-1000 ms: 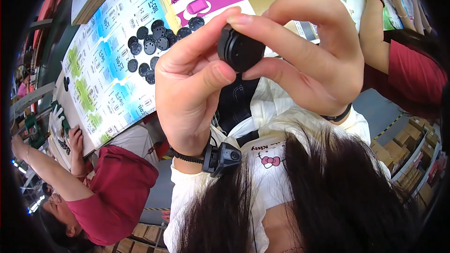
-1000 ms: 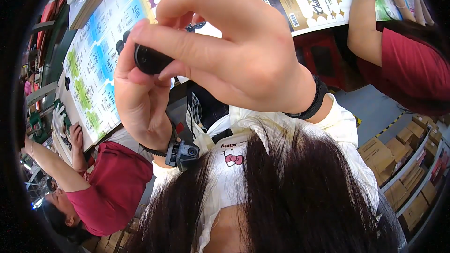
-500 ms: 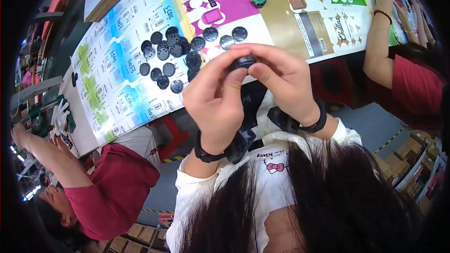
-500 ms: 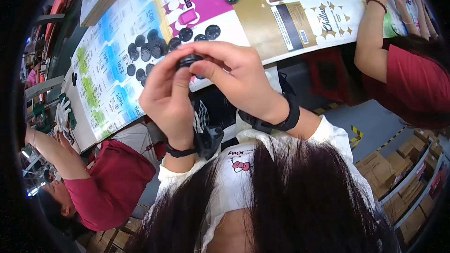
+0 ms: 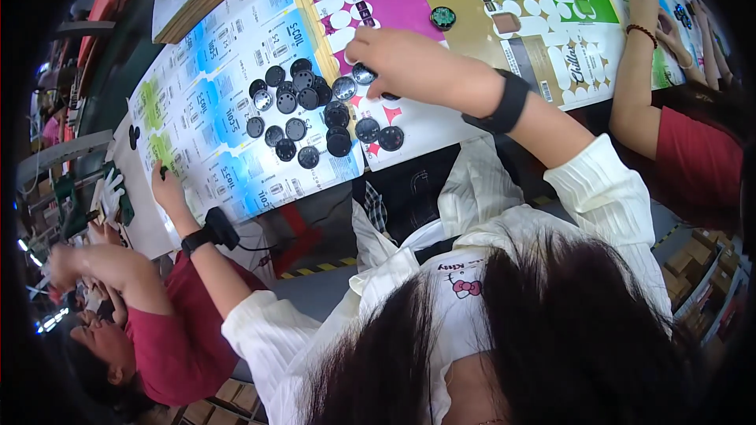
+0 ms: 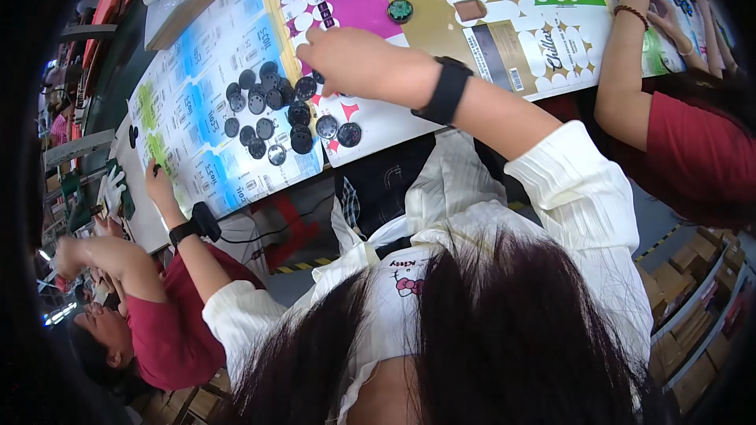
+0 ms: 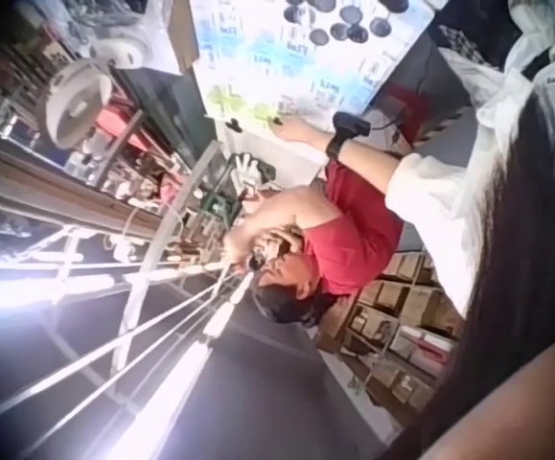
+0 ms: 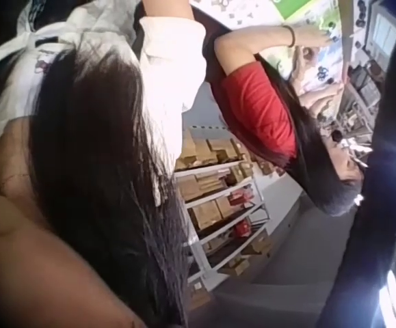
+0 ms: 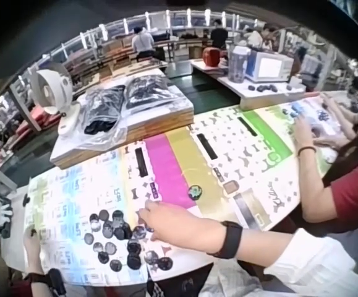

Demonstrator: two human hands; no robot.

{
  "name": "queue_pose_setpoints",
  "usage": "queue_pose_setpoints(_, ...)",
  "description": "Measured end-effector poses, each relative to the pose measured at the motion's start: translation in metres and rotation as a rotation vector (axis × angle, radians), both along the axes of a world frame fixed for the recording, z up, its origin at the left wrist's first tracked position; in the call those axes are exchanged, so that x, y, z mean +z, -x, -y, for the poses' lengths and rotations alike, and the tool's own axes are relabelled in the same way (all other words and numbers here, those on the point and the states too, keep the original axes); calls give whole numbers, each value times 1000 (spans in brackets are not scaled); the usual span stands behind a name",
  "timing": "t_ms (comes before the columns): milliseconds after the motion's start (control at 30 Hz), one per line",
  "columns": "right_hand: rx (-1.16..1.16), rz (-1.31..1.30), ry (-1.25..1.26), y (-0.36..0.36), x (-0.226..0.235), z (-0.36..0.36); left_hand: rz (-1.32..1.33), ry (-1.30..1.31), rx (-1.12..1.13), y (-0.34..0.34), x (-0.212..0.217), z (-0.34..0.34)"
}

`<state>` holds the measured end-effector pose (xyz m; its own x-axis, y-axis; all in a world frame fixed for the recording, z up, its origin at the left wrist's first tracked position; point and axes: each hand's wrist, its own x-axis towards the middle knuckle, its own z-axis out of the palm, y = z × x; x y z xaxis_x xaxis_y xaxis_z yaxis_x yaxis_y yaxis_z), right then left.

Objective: Assembling small black circular components at a factory assembly station.

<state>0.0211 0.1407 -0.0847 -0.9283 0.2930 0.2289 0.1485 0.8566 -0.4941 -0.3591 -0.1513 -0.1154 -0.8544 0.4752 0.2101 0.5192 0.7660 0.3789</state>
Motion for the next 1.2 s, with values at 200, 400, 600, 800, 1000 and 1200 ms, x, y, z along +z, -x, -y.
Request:
queue_pose_setpoints(200,84,160,-139,13,-12,-1,-224,468,-146,-14,-8,-48)
queue_pose_setpoints(400,-165,-61,-54,-19,9,-28,86,-64,-829,-182,60,-218)
queue_pose_setpoints(600,-500,-546,753,-94,57,-15,198,10,-1314,-281,39,-312)
queue_pose_setpoints(800,-537,-641,873,-112,62,4,273,191,-1313,-297,33,-315)
queue_pose_setpoints(1000,-434,-752,971,-107,66,17,764,-162,-1052,-311,80,-262)
queue_pose_setpoints(1200,-352,-646,660,-104,69,20,1358,-645,-765,-342,113,-210)
